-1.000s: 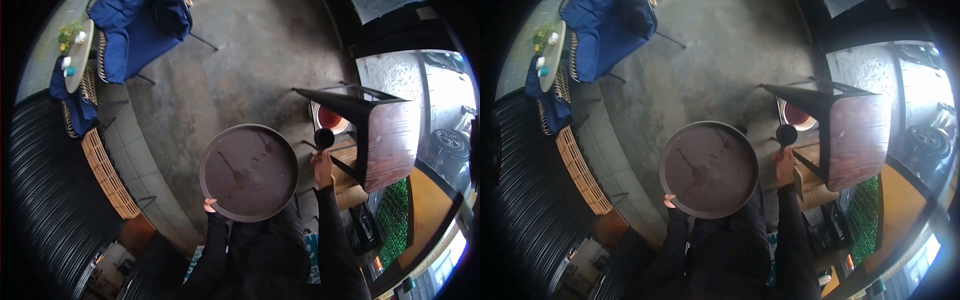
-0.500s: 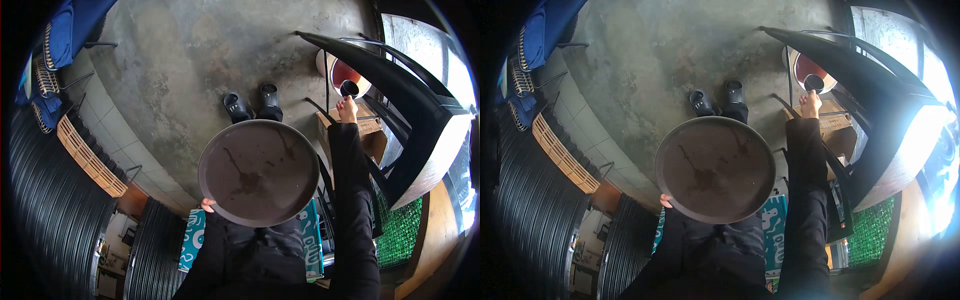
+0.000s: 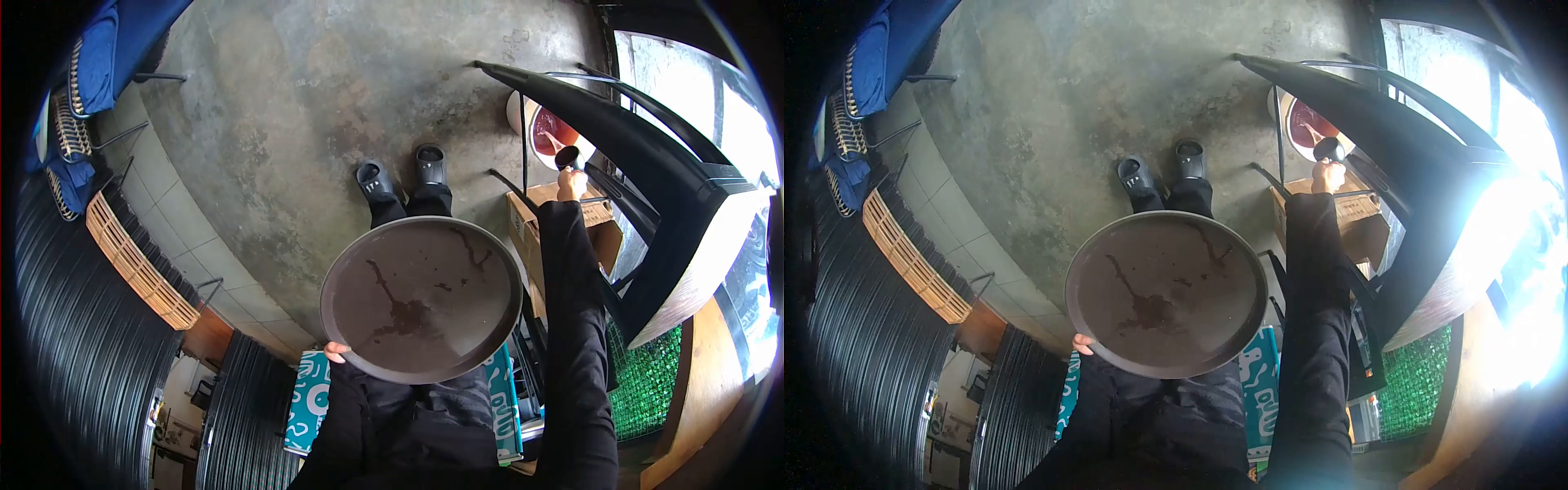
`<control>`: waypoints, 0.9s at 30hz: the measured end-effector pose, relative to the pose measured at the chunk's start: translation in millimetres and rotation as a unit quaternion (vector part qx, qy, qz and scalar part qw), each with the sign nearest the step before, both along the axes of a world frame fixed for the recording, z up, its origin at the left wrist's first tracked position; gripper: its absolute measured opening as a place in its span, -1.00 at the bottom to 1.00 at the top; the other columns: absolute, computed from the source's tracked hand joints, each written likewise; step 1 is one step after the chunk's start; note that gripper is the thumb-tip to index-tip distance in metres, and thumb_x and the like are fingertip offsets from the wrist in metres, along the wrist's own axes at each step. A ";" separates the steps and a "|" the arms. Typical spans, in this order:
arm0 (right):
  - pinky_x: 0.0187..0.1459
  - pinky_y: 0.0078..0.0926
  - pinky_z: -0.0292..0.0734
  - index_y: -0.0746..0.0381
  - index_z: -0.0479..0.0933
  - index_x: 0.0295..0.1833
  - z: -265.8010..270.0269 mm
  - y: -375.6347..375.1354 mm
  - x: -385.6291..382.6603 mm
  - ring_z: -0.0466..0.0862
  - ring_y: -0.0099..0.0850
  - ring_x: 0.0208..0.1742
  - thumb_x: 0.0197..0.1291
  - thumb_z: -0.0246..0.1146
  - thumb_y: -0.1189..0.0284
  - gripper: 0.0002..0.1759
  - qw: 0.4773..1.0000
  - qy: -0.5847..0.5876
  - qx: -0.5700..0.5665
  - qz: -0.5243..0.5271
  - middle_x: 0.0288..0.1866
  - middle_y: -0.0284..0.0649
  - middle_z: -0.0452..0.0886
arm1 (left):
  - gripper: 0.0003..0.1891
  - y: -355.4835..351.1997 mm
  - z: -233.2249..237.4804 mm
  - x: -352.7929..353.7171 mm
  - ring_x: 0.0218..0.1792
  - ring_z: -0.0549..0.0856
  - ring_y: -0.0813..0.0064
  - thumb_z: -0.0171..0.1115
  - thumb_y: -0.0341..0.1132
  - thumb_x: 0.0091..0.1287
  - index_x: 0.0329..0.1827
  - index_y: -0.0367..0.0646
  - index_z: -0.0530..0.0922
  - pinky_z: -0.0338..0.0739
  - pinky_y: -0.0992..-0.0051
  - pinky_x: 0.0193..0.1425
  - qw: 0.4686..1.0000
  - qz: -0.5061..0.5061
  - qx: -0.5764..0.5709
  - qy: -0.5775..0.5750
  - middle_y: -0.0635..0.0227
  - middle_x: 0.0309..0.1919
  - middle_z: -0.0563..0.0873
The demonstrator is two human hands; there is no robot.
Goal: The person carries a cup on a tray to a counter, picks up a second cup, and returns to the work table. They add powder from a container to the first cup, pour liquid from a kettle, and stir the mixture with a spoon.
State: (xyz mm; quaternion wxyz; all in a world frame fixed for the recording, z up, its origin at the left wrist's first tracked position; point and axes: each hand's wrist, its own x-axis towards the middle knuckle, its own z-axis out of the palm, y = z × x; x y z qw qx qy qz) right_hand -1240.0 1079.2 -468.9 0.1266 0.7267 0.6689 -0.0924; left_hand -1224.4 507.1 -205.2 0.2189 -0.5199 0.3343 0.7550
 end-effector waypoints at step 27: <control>-0.44 -0.54 0.33 0.22 0.46 -0.16 184.3 -93.6 -3.8 0.36 -0.58 -0.53 0.45 0.09 0.25 -0.75 0.637 0.625 -0.334 -0.303 -0.49 -0.43 0.35 | -0.74 24.1 4.9 -5.2 -0.14 0.66 0.22 0.09 -0.40 0.07 -0.20 -0.34 0.58 0.58 0.27 0.06 0.988 0.033 0.030 0.146 0.11 -0.17 0.68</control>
